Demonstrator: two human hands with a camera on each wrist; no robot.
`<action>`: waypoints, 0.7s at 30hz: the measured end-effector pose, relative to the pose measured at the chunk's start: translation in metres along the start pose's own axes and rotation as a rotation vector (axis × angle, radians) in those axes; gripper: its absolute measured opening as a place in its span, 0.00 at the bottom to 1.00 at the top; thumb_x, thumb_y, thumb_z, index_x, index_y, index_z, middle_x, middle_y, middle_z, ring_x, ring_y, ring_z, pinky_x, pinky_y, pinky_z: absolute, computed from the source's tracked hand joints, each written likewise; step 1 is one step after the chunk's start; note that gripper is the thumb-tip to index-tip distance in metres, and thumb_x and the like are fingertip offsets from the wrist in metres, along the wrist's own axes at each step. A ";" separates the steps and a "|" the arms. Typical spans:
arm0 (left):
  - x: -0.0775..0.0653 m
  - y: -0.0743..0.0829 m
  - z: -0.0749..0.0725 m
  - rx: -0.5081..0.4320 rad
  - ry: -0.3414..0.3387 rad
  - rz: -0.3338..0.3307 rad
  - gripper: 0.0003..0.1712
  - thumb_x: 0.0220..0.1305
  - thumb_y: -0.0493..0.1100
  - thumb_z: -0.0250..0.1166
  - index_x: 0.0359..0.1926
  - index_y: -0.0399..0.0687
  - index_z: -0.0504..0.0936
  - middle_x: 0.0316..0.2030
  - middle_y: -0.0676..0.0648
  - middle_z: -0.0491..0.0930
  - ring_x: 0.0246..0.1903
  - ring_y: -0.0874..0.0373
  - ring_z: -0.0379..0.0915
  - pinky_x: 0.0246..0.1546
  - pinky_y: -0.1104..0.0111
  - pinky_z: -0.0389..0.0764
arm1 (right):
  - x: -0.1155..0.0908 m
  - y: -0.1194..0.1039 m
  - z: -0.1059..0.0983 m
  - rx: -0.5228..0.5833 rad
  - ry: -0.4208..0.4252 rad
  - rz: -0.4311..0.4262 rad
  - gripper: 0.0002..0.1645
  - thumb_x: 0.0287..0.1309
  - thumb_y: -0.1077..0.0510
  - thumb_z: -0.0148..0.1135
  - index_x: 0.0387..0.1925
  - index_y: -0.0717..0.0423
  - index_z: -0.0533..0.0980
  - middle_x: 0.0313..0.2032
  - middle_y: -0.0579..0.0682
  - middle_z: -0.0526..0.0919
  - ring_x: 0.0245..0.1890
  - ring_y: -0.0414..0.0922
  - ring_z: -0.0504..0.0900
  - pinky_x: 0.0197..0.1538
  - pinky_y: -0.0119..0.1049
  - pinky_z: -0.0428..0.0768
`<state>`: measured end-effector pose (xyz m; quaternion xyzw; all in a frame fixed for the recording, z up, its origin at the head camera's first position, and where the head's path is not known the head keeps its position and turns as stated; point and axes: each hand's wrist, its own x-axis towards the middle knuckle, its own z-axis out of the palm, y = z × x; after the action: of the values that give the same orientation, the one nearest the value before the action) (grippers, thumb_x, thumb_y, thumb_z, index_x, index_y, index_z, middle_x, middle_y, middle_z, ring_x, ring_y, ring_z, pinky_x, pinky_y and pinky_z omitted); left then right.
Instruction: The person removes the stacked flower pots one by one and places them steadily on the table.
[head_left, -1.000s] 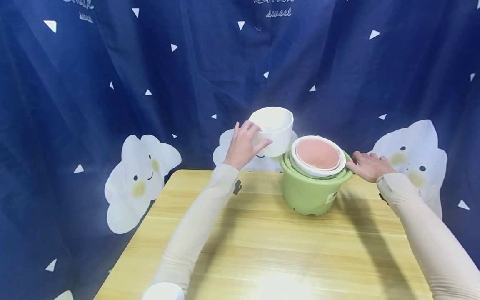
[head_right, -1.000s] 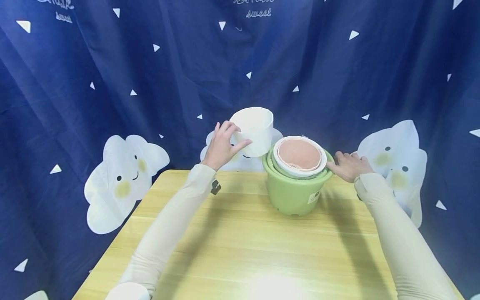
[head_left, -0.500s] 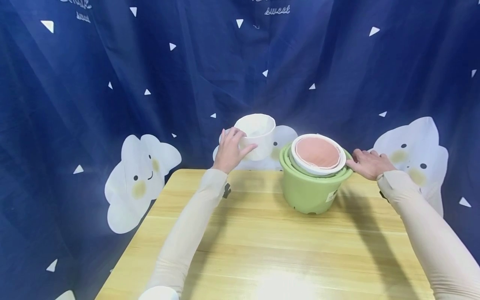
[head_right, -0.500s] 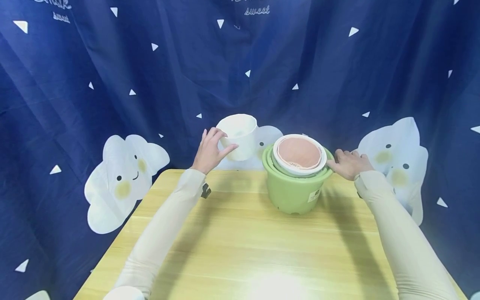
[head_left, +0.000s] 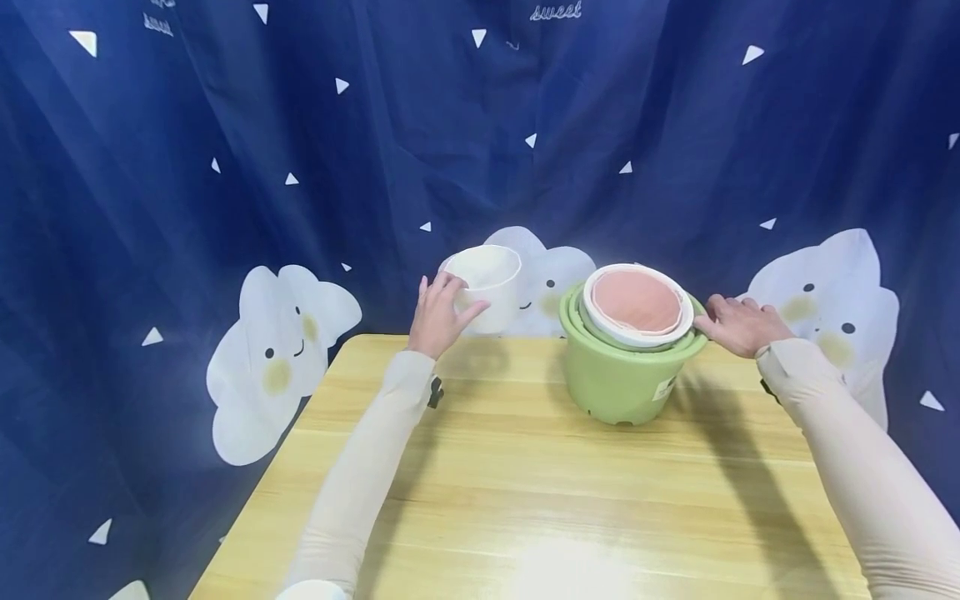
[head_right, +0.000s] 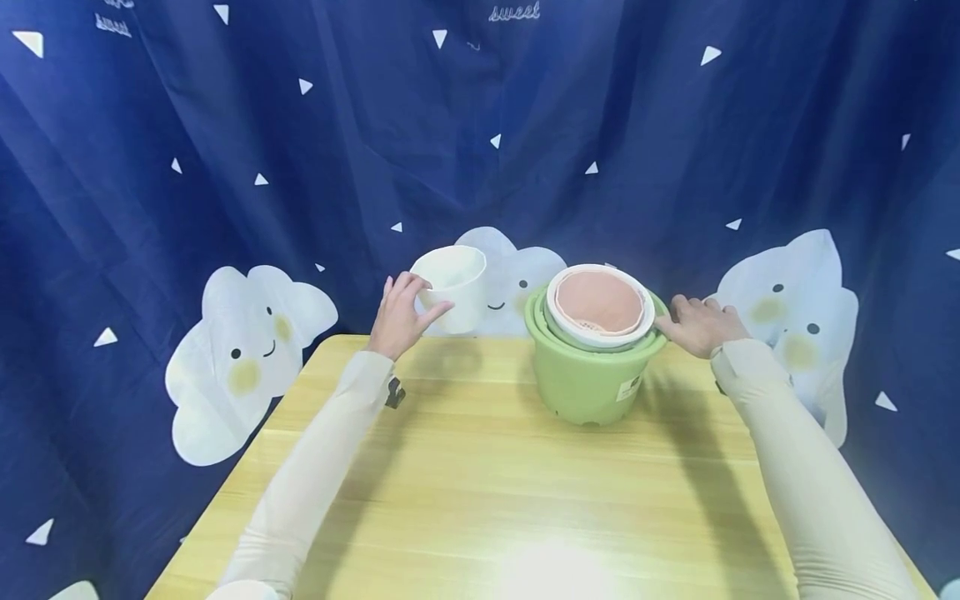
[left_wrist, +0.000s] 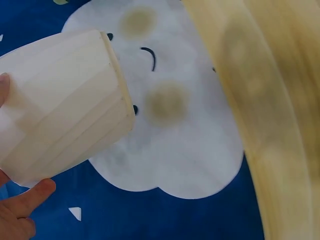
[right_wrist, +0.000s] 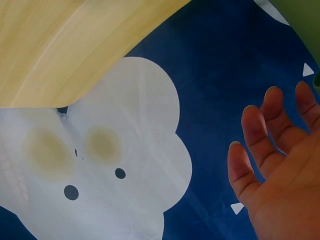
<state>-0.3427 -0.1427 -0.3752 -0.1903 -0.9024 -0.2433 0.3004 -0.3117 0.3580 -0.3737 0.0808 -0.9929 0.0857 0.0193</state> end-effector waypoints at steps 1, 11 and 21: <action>-0.002 -0.002 0.000 -0.003 -0.006 -0.009 0.26 0.63 0.60 0.73 0.45 0.42 0.81 0.49 0.43 0.79 0.59 0.42 0.79 0.79 0.37 0.53 | 0.000 -0.001 -0.001 0.002 0.001 0.000 0.32 0.72 0.31 0.39 0.45 0.56 0.70 0.42 0.59 0.81 0.46 0.63 0.75 0.40 0.55 0.69; -0.019 -0.025 0.002 0.019 -0.020 -0.045 0.27 0.62 0.59 0.74 0.45 0.41 0.81 0.49 0.41 0.79 0.55 0.39 0.81 0.78 0.37 0.55 | -0.001 -0.002 -0.002 -0.001 -0.011 0.000 0.32 0.73 0.33 0.38 0.46 0.56 0.71 0.43 0.60 0.81 0.47 0.64 0.75 0.42 0.57 0.70; -0.039 -0.041 0.013 0.058 -0.009 -0.043 0.25 0.60 0.57 0.76 0.44 0.41 0.81 0.48 0.41 0.80 0.51 0.38 0.83 0.75 0.35 0.60 | 0.001 0.002 0.001 0.002 0.003 -0.005 0.32 0.72 0.31 0.39 0.45 0.56 0.71 0.42 0.59 0.82 0.46 0.63 0.75 0.39 0.53 0.69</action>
<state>-0.3395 -0.1758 -0.4224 -0.1633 -0.9142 -0.2225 0.2966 -0.3132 0.3593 -0.3749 0.0830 -0.9926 0.0865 0.0212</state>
